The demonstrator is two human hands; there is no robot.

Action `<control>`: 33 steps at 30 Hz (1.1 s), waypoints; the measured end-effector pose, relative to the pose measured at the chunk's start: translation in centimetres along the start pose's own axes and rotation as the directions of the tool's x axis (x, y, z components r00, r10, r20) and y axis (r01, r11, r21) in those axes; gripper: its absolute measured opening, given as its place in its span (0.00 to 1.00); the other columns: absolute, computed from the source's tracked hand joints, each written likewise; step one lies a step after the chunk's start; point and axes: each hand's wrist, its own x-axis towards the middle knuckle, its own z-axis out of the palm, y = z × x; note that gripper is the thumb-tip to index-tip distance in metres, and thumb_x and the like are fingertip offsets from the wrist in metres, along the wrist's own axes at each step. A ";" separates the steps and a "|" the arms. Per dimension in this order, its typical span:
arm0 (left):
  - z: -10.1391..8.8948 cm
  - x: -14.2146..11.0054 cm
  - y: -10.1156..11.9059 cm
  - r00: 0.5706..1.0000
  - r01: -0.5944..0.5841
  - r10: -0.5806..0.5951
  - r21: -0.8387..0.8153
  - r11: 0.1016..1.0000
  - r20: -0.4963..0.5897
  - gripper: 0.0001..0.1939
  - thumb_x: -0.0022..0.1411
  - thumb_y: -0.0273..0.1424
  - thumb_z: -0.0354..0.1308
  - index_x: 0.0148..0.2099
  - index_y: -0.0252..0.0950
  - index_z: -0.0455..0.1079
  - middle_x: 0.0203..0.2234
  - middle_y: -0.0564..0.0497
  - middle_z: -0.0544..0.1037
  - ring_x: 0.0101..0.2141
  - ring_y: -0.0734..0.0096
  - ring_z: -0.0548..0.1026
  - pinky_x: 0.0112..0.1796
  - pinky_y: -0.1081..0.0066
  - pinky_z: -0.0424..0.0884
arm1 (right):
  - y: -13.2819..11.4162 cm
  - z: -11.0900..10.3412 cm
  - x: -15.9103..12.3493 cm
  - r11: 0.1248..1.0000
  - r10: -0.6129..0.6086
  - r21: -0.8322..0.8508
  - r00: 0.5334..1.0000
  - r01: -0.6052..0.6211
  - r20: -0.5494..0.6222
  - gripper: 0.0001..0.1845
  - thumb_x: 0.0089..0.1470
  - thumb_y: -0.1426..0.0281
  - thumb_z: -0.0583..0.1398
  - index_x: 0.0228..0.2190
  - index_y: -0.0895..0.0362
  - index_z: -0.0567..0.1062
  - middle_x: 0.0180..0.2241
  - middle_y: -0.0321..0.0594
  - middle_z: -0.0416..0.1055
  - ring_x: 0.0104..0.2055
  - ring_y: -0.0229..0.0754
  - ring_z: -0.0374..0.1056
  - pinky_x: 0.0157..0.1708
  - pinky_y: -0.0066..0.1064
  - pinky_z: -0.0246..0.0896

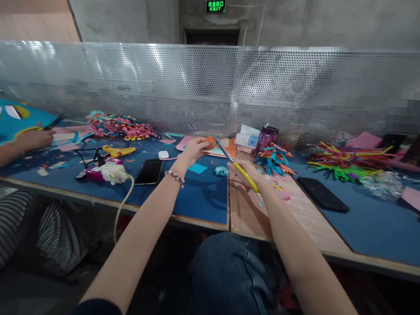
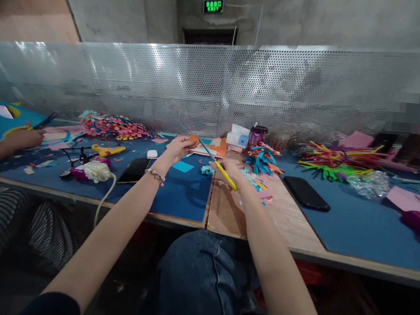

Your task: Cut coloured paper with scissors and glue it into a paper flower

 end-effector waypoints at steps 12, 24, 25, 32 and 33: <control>0.3 -0.1 -0.3 0.999 0.031 -0.031 -0.017 0.999 0.022 0.05 0.52 0.25 0.61 0.31 0.31 0.67 0.31 0.44 0.76 0.33 0.71 0.75 0.39 0.67 0.70 | 0.2 0.2 0.0 1.000 0.024 -0.002 0.999 -0.024 -0.031 0.30 0.50 0.41 0.48 0.24 0.56 0.64 0.16 0.32 0.57 0.15 0.33 0.55 0.12 0.24 0.47; 0.4 0.0 -0.5 0.997 0.058 -0.055 -0.049 0.997 0.048 0.06 0.53 0.24 0.61 0.31 0.32 0.65 0.29 0.45 0.77 0.31 0.72 0.76 0.45 0.62 0.69 | -0.2 0.1 -0.2 0.999 0.051 0.017 0.999 -0.051 -0.012 0.30 0.50 0.40 0.48 0.24 0.55 0.63 0.18 0.32 0.57 0.13 0.31 0.53 0.09 0.24 0.47; 0.4 -0.1 -0.5 0.997 0.058 -0.056 -0.054 0.997 0.047 0.06 0.53 0.24 0.61 0.31 0.31 0.65 0.29 0.45 0.77 0.31 0.71 0.76 0.45 0.62 0.69 | -0.1 0.1 -0.2 0.998 0.054 0.018 0.998 -0.054 -0.011 0.30 0.49 0.40 0.48 0.24 0.55 0.63 0.18 0.33 0.57 0.13 0.31 0.53 0.09 0.23 0.47; 0.6 -0.3 -0.3 0.997 0.066 -0.063 -0.057 0.996 0.039 0.06 0.52 0.23 0.61 0.33 0.30 0.66 0.30 0.44 0.77 0.30 0.71 0.76 0.43 0.63 0.70 | 0.8 0.2 0.5 0.997 -0.032 -0.068 0.999 0.029 -0.038 0.31 0.50 0.41 0.47 0.19 0.56 0.60 0.15 0.32 0.55 0.15 0.32 0.53 0.13 0.24 0.46; 0.6 -0.3 -0.3 0.997 0.064 -0.062 -0.055 0.996 0.038 0.06 0.52 0.23 0.60 0.33 0.30 0.66 0.30 0.44 0.77 0.30 0.71 0.76 0.43 0.63 0.70 | 0.9 0.2 0.5 0.996 -0.041 -0.079 0.999 0.038 -0.031 0.31 0.51 0.41 0.46 0.19 0.56 0.59 0.14 0.32 0.54 0.15 0.32 0.53 0.14 0.24 0.46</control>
